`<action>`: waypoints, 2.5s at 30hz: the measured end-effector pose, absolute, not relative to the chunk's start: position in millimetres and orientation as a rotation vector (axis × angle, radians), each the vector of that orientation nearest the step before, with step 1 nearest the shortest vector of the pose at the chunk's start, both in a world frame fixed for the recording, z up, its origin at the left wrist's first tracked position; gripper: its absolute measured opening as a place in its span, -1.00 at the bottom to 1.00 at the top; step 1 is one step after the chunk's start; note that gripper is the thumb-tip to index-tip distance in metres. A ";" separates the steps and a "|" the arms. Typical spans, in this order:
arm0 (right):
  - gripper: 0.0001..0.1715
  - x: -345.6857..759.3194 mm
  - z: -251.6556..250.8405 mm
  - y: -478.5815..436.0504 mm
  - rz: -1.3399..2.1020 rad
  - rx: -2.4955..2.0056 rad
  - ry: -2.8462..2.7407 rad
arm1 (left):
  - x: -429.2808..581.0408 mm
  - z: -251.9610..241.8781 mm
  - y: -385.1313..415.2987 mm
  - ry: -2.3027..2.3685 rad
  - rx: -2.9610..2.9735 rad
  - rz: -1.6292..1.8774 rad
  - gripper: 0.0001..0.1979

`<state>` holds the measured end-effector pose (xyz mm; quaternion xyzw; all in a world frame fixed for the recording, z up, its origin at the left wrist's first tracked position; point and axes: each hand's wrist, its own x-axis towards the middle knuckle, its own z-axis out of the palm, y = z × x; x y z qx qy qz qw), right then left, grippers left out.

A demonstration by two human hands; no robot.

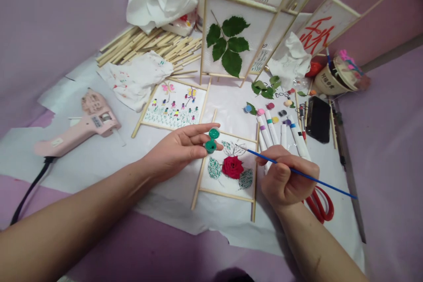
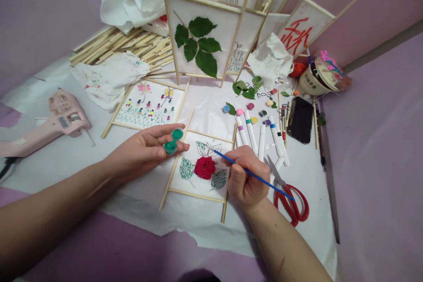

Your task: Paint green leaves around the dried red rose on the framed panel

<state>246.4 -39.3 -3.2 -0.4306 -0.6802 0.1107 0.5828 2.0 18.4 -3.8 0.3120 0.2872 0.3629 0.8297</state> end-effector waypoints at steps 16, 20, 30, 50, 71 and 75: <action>-0.83 226.4 75.7 -30.9 0.118 -0.823 -1.355 | 3.5 -2.2 13.5 0.640 0.710 0.764 -0.47; -0.80 215.2 74.9 -22.2 -0.068 -0.655 -1.355 | 2.3 -1.4 13.7 0.649 0.766 0.733 -0.46; -0.79 220.6 44.1 -33.6 0.072 -0.810 -1.699 | 2.4 -0.3 12.5 0.643 0.861 0.673 -0.46; -0.83 218.9 33.8 -34.7 0.152 -0.874 -1.770 | 2.4 0.4 12.7 0.633 0.868 0.651 -0.49; -0.72 236.5 -24.6 -14.1 0.324 -1.164 -1.588 | 1.9 -3.9 16.5 0.589 0.582 0.766 -0.48; -0.70 237.8 -26.0 -13.0 0.317 -1.185 -1.607 | 1.4 -6.1 16.5 0.575 0.582 0.784 -0.48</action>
